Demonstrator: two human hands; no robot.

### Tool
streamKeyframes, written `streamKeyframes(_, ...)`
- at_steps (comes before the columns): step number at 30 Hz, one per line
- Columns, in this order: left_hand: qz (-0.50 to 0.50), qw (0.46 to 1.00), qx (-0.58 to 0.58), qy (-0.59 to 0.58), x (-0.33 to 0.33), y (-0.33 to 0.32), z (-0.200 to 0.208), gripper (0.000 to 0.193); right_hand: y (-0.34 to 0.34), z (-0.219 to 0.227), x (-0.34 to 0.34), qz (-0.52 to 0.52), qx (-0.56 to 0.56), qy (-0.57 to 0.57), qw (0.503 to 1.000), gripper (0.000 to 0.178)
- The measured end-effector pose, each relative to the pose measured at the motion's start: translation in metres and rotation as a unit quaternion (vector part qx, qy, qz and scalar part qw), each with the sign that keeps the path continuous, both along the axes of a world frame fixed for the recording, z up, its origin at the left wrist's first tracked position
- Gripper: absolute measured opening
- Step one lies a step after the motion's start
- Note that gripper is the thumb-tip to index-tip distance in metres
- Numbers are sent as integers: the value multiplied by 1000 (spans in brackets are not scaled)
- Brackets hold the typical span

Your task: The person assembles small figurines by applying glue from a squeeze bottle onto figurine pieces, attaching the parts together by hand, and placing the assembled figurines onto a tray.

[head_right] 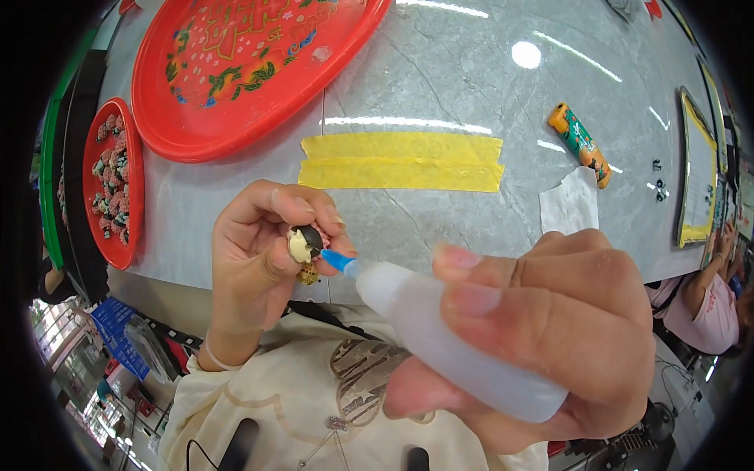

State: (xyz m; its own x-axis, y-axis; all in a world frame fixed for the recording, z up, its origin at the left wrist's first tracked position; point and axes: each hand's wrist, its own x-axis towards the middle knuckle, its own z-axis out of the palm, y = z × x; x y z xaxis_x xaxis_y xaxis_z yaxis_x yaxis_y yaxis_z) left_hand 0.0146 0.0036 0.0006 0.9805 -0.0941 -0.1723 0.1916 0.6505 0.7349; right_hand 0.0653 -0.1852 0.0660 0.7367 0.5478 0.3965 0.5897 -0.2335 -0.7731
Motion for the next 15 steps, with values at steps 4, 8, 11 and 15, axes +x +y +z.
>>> streamKeyframes(4, 16, 999, 30, 28, 1, -2, 3, 33, -1, 2, 2, 9, -25, -28, 999, 40)
streamKeyframes(8, 23, 999, 18, 19, 1, -2, 3, 33, -12, -6, 3, 6, 45, -10, 999, 41)
streamKeyframes(11, 15, 999, 4, 30, 3, -6, 8, 34, -19, -17, 0, -216, 140, 57, 965, 41)
streamKeyframes(15, 8, 1000, 25, 14, 4, -7, 5, 31, -13, -36, 25, -206, 97, 65, 972, 31)
